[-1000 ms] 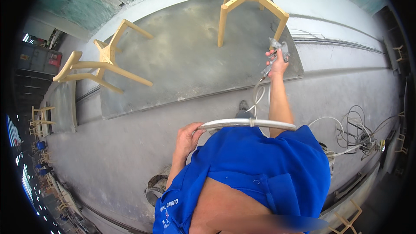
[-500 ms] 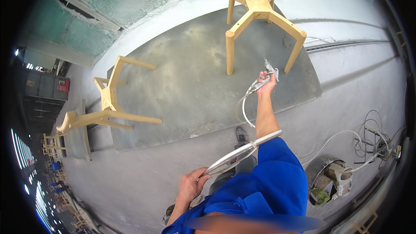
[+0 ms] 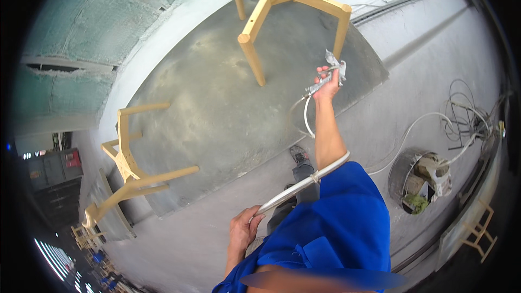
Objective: The person uses a spray gun to apply a light-colored finish to wooden chairs placed on metal platforms. They repeatedly reposition each chair to coat all sides, then move to the next chair and repeat the process.
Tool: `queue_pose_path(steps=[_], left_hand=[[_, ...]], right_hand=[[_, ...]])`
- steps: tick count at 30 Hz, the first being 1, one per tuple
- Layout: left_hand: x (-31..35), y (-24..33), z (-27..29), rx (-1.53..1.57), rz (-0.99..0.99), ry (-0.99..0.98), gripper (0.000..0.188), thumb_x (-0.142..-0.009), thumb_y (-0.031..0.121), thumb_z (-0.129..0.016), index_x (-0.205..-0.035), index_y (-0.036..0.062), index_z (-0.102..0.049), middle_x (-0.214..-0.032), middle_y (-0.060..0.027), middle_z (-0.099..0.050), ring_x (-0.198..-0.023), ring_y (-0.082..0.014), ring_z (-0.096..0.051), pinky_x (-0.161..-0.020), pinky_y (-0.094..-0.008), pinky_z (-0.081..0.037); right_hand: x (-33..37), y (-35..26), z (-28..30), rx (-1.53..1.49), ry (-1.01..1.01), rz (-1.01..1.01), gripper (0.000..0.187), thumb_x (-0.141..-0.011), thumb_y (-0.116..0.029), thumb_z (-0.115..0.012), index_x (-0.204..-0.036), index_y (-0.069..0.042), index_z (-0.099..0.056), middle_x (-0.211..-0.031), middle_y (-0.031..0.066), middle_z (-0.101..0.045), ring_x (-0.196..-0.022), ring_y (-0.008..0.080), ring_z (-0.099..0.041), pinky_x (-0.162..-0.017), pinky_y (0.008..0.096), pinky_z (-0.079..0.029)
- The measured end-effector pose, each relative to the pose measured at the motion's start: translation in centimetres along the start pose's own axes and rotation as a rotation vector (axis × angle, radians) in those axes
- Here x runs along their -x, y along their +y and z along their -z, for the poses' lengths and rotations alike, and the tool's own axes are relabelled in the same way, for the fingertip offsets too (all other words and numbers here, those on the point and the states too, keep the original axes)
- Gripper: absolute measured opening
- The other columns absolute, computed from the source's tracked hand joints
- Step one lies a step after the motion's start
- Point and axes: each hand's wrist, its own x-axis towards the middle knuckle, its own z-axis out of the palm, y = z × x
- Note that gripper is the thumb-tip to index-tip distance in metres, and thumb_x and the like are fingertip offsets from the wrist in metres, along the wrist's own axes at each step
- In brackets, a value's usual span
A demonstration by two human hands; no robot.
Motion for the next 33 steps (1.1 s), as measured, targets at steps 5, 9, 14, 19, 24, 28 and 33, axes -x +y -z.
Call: queue_pose_path(steps=[5, 9, 14, 19, 24, 28, 33], left_hand=[[-0.1, -1.9, 0.6, 0.075, 0.009, -0.085, 0.024, -0.091, 0.014, -0.077, -0.113, 0.0053, -0.072, -0.098, -0.0172, -0.075, -0.089, -0.0348, -0.073, -0.079, -0.0378, -0.056], [0.8, -5.6, 1.9, 0.230, 0.048, -0.128, 0.023, -0.091, 0.010, -0.075, -0.112, 0.0014, -0.072, -0.101, -0.0133, -0.077, -0.095, -0.0245, -0.072, -0.084, -0.0352, -0.055], [4.3, -13.2, 4.9, 0.315, 0.005, -0.275, 0.026, -0.093, 0.007, -0.072, -0.119, 0.0040, -0.071, -0.113, -0.0165, -0.074, -0.104, -0.0273, -0.070, -0.089, -0.0352, -0.055], [9.2, -22.2, 7.7, 0.546, 0.149, -0.507, 0.037, -0.095, 0.008, -0.071, -0.131, 0.0059, -0.067, -0.133, -0.0157, -0.066, -0.121, -0.0263, -0.063, -0.094, -0.0355, -0.054], [11.5, -29.9, 10.3, 0.593, 0.114, -0.514, 0.046, -0.095, 0.012, -0.071, -0.139, 0.0026, -0.061, -0.139, -0.0102, -0.062, -0.129, -0.0198, -0.055, -0.109, -0.0351, -0.044], [9.7, -36.1, 13.3, 0.641, 0.180, -0.108, 0.068, -0.096, 0.019, -0.073, -0.154, 0.0072, -0.041, -0.144, -0.0121, -0.057, -0.130, -0.0222, -0.054, -0.109, -0.0404, -0.045], [5.9, -44.3, 21.3, 0.810, 0.522, 0.945, 0.097, -0.092, 0.028, -0.078, -0.162, 0.0077, -0.014, -0.149, -0.0255, -0.042, -0.134, -0.0325, -0.047, -0.110, -0.0464, -0.042]], right_hand=[[2.8, -0.8, -0.3, 0.171, 0.205, 0.066, 0.025, -0.103, -0.030, -0.055, -0.120, -0.011, -0.056, -0.089, 0.0045, -0.066, -0.075, 0.0169, -0.068, -0.047, 0.0301, -0.042], [9.5, -1.6, 1.3, 0.250, 0.231, 0.095, 0.024, -0.103, -0.025, -0.055, -0.121, -0.009, -0.055, -0.090, 0.0062, -0.067, -0.073, 0.0164, -0.068, -0.044, 0.0294, -0.043], [18.0, -3.0, 1.9, 0.337, 0.059, 0.405, 0.026, -0.103, -0.024, -0.056, -0.123, -0.008, -0.054, -0.090, 0.0072, -0.066, -0.074, 0.0171, -0.068, -0.043, 0.0287, -0.044], [22.0, -3.1, 1.4, 0.165, 0.138, 0.523, 0.040, -0.103, -0.025, -0.057, -0.138, -0.008, -0.047, -0.095, 0.0062, -0.064, -0.076, 0.0158, -0.067, -0.046, 0.0268, -0.046], [27.0, 1.6, 4.4, 0.315, 0.501, 0.400, 0.034, -0.103, -0.026, -0.057, -0.128, -0.004, -0.052, -0.095, 0.0083, -0.066, -0.078, 0.0170, -0.068, -0.049, 0.0300, -0.050], [33.6, 3.3, 6.6, 0.504, 0.449, 0.303, 0.025, -0.090, -0.031, -0.060, -0.087, -0.006, -0.063, -0.079, 0.0107, -0.071, -0.065, 0.0240, -0.059, -0.063, 0.0406, -0.048], [39.3, -1.3, 4.3, 0.828, -0.018, 0.520, 0.041, -0.103, -0.025, -0.058, -0.140, -0.006, -0.052, -0.095, 0.0085, -0.069, -0.077, 0.0136, -0.064, -0.049, 0.0286, -0.042]])
